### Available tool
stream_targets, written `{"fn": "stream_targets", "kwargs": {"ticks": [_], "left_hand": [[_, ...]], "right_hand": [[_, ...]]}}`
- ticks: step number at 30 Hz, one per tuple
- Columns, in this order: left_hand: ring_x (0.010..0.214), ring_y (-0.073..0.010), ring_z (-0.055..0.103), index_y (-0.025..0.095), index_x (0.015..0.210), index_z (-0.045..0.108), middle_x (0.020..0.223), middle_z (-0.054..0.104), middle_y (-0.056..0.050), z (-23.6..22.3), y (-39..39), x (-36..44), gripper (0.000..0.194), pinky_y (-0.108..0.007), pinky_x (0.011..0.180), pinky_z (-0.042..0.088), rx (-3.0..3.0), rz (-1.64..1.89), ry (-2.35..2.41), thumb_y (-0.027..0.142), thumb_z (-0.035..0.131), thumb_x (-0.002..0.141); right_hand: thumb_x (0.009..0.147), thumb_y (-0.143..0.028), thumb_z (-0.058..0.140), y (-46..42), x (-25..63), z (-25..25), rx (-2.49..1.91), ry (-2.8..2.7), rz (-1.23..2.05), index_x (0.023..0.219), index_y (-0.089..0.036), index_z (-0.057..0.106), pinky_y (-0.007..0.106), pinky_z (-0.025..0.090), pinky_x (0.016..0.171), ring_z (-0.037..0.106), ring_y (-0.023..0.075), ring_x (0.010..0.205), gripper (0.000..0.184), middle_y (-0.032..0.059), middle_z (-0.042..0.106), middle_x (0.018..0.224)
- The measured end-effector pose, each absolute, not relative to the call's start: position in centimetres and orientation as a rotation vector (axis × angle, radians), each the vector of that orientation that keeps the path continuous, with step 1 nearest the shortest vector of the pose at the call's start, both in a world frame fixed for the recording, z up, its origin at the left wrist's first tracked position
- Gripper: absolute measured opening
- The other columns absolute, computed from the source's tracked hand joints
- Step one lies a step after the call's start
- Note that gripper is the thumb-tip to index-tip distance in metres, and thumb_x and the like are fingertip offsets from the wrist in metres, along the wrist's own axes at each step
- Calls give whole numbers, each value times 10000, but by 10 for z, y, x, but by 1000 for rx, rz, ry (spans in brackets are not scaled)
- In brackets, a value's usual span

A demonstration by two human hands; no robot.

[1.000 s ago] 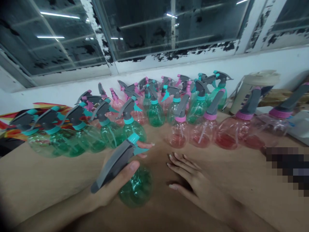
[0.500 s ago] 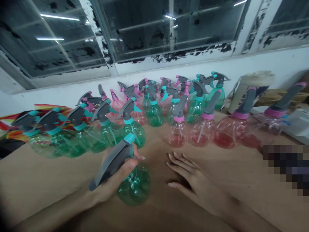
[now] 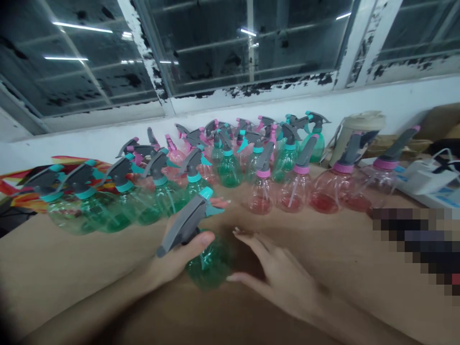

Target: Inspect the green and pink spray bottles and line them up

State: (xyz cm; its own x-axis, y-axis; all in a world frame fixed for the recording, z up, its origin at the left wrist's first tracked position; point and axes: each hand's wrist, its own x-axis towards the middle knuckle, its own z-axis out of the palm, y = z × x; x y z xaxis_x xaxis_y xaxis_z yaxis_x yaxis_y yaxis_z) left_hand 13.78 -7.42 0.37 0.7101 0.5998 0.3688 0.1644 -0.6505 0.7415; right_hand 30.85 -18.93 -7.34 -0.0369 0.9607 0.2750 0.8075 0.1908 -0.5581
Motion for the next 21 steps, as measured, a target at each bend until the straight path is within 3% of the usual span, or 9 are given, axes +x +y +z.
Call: {"fn": "stream_targets", "kwargs": {"ticks": [3, 6, 10, 13, 16, 21], "left_hand": [[556, -165, 592, 225, 1153, 537, 659, 621, 8, 3, -75, 139, 441, -305, 564, 518, 2137, 803, 538, 457, 581, 780], [761, -208, 623, 224, 1166, 503, 938, 647, -48, 4, -75, 138, 504, -362, 707, 518, 2142, 827, 520, 452, 643, 739], [1055, -288, 538, 229, 1263, 380, 1247, 511, -107, -8, -73, 125, 701, -470, 909, 432, 2220, 924, 548, 445, 707, 681], [1160, -285, 472, 212, 1257, 347, 1265, 487, -117, -29, -74, 104, 634, -475, 982, 375, 2246, 991, 554, 378, 672, 739], [1198, -247, 452, 235, 1216, 385, 1267, 493, -84, -49, -74, 83, 446, -459, 1021, 336, 2263, 981, 606, 288, 588, 822], [1116, -241, 525, 251, 1099, 445, 1142, 570, -52, -62, -74, 72, 276, -458, 942, 407, 2240, 819, 777, 227, 544, 843]], "right_hand": [[780, -513, 595, -184, 277, -61, -1551, -1812, 213, 1288, -207, 357, 447, 485, 878, 547, 265, 1114, 639, 121, 574, 1234], [784, -496, 591, -173, 254, -56, -1516, -1741, 112, 1214, -179, 398, 450, 500, 808, 581, 272, 1012, 569, 134, 610, 1103], [802, -408, 579, -164, 248, -50, -1482, -1742, 68, 1165, -193, 433, 436, 482, 822, 556, 257, 1011, 446, 112, 588, 1091], [816, -376, 556, -159, 259, -44, -1540, -1774, -35, 1182, -187, 440, 459, 444, 882, 502, 271, 1074, 429, 120, 545, 1143], [807, -502, 541, -149, 274, -40, -1686, -1749, -268, 1119, -154, 509, 496, 423, 880, 477, 308, 1050, 468, 145, 535, 1105], [807, -566, 491, -119, 296, -35, -1964, -1728, -446, 1113, -144, 544, 464, 425, 848, 494, 315, 1020, 524, 141, 571, 1048]]}}
